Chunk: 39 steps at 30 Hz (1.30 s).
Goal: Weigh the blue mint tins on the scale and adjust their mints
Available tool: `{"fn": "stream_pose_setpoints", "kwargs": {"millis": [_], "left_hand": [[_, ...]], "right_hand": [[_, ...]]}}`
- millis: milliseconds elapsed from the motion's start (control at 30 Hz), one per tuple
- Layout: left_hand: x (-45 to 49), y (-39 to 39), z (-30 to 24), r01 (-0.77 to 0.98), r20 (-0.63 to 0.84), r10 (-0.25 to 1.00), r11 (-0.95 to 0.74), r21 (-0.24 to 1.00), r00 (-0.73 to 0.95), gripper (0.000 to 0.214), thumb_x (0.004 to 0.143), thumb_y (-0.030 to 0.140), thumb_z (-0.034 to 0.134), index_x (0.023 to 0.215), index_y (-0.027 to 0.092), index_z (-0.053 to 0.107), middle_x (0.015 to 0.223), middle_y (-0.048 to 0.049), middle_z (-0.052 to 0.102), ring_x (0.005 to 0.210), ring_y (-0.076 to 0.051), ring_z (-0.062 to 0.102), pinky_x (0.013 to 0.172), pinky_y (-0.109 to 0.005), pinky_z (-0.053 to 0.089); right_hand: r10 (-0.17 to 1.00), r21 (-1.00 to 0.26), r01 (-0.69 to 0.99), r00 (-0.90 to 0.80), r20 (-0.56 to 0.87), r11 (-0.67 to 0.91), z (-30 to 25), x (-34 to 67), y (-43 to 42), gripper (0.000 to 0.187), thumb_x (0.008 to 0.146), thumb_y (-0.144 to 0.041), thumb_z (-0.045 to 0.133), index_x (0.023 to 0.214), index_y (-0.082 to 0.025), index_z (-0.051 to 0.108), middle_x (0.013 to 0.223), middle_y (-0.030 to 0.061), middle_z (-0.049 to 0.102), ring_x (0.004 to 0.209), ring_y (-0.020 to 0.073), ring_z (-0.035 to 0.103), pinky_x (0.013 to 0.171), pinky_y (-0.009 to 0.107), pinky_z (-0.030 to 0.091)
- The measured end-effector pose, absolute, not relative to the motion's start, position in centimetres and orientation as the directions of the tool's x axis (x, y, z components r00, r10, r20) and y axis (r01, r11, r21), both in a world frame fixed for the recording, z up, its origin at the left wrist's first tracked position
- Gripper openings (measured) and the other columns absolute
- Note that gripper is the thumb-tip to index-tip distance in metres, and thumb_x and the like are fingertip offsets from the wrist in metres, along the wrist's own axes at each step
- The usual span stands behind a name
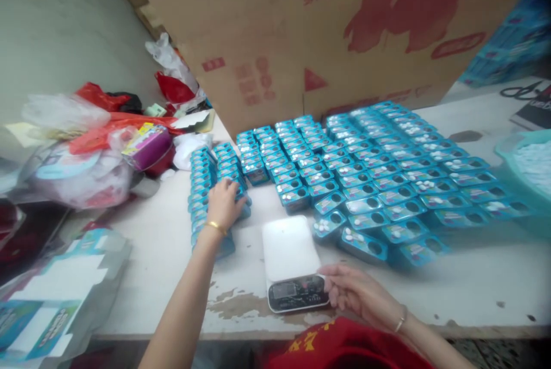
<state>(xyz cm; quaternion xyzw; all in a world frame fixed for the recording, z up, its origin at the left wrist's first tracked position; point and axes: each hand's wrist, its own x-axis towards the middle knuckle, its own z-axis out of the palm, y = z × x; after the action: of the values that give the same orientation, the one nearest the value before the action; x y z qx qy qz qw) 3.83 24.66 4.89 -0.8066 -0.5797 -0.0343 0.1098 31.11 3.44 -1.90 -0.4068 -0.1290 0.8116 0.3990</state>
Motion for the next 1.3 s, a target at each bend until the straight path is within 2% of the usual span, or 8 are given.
{"fn": "stream_pose_setpoints", "kwargs": {"millis": [267, 467, 567, 667, 933, 1033, 1133, 1300], "left_hand": [[10.0, 33.6, 2.8, 0.895, 0.118, 0.898, -0.395, -0.209, 0.424, 0.024, 0.08, 0.027, 0.062, 0.102, 0.019, 0.066, 0.131, -0.0161, 0.049, 0.126, -0.033, 0.04, 0.102, -0.051, 0.032], [10.2, 30.9, 5.1, 0.858, 0.093, 0.87, -0.45, -0.249, 0.483, 0.014, 0.083, 0.024, 0.056, 0.087, 0.019, 0.068, 0.12, -0.0131, 0.056, 0.124, -0.032, 0.042, 0.108, -0.055, 0.022], [9.8, 26.3, 8.1, 0.827, 0.054, 0.845, -0.504, -0.249, 0.532, 0.021, 0.088, 0.032, 0.05, 0.086, 0.018, 0.066, 0.105, -0.0104, 0.06, 0.103, -0.026, 0.055, 0.1, -0.048, 0.034], [10.1, 21.1, 10.4, 0.763, -0.055, 0.794, -0.598, -0.244, 0.605, 0.028, 0.092, 0.035, 0.045, 0.083, 0.017, 0.064, 0.097, -0.0084, 0.059, 0.083, -0.02, 0.059, 0.077, -0.034, 0.045], [12.8, 14.4, 8.6, 0.647, -0.253, 0.663, -0.746, -0.157, 0.704, 0.025, 0.093, 0.03, 0.043, 0.084, 0.016, 0.062, 0.093, -0.0077, 0.061, 0.082, -0.02, 0.06, 0.065, -0.031, 0.043], [12.9, 14.3, 8.1, 0.649, -0.17, 0.654, -0.755, -0.09, 0.737, 0.021, 0.092, 0.033, 0.048, 0.094, 0.017, 0.062, 0.102, -0.0089, 0.062, 0.09, -0.023, 0.06, 0.073, -0.034, 0.047], [11.7, 14.0, 8.5, 0.673, 0.063, 0.677, -0.736, 0.072, 0.733, 0.027, 0.089, 0.038, 0.053, 0.107, 0.018, 0.057, 0.115, -0.0094, 0.061, 0.102, -0.024, 0.059, 0.085, -0.036, 0.047], [7.0, 11.7, 7.3, 0.784, 0.338, 0.861, -0.493, 0.377, 0.38, 0.022, 0.09, 0.037, 0.051, 0.1, 0.017, 0.058, 0.094, -0.0059, 0.065, 0.086, -0.017, 0.062, 0.079, -0.03, 0.05]], "right_hand": [[0.779, -0.513, -0.6, -0.357, -0.516, -0.614, -5.0, 31.9, 1.9, 0.037, 0.068, -0.033, 0.081, 0.093, -0.011, 0.067, 0.079, 0.0049, 0.066, 0.062, 0.0095, 0.062, 0.05, 0.016, 0.043], [0.761, -0.562, -0.523, -0.332, -0.558, -0.64, -4.2, 33.4, 1.5, 0.052, 0.06, -0.047, 0.084, 0.093, -0.013, 0.061, 0.078, 0.0042, 0.066, 0.067, 0.0109, 0.063, 0.055, 0.016, 0.045], [0.75, -0.637, -0.396, -0.346, -0.563, -0.661, -3.0, 33.5, 1.8, 0.054, 0.06, -0.057, 0.08, 0.082, -0.013, 0.058, 0.068, 0.001, 0.063, 0.055, 0.0085, 0.059, 0.048, 0.016, 0.041], [0.737, -0.703, -0.252, -0.377, -0.561, -0.665, -2.2, 33.0, 2.1, 0.056, 0.061, -0.064, 0.075, 0.071, -0.012, 0.055, 0.06, 0.0001, 0.059, 0.045, 0.0056, 0.05, 0.04, 0.016, 0.031], [0.745, -0.702, -0.271, -0.364, -0.558, -0.658, -2.1, 32.7, 1.6, 0.049, 0.063, -0.051, 0.079, 0.081, -0.01, 0.059, 0.067, 0.0043, 0.067, 0.051, 0.0058, 0.052, 0.049, 0.017, 0.037], [0.747, -0.664, -0.347, -0.363, -0.556, -0.663, -2.2, 33.2, 1.2, 0.047, 0.066, -0.047, 0.079, 0.09, -0.01, 0.062, 0.077, 0.0074, 0.069, 0.061, 0.0082, 0.059, 0.059, 0.019, 0.044], [0.741, -0.631, -0.389, -0.351, -0.572, -0.671, -2.3, 33.6, 0.9, 0.049, 0.064, -0.047, 0.08, 0.091, -0.011, 0.063, 0.084, 0.0095, 0.07, 0.074, 0.013, 0.065, 0.067, 0.023, 0.049], [0.721, -0.679, -0.248, -0.296, -0.626, -0.691, -1.8, 33.9, 0.8, 0.046, 0.067, -0.052, 0.077, 0.083, -0.013, 0.059, 0.081, 0.0059, 0.069, 0.062, 0.0101, 0.062, 0.055, 0.02, 0.047]]}}
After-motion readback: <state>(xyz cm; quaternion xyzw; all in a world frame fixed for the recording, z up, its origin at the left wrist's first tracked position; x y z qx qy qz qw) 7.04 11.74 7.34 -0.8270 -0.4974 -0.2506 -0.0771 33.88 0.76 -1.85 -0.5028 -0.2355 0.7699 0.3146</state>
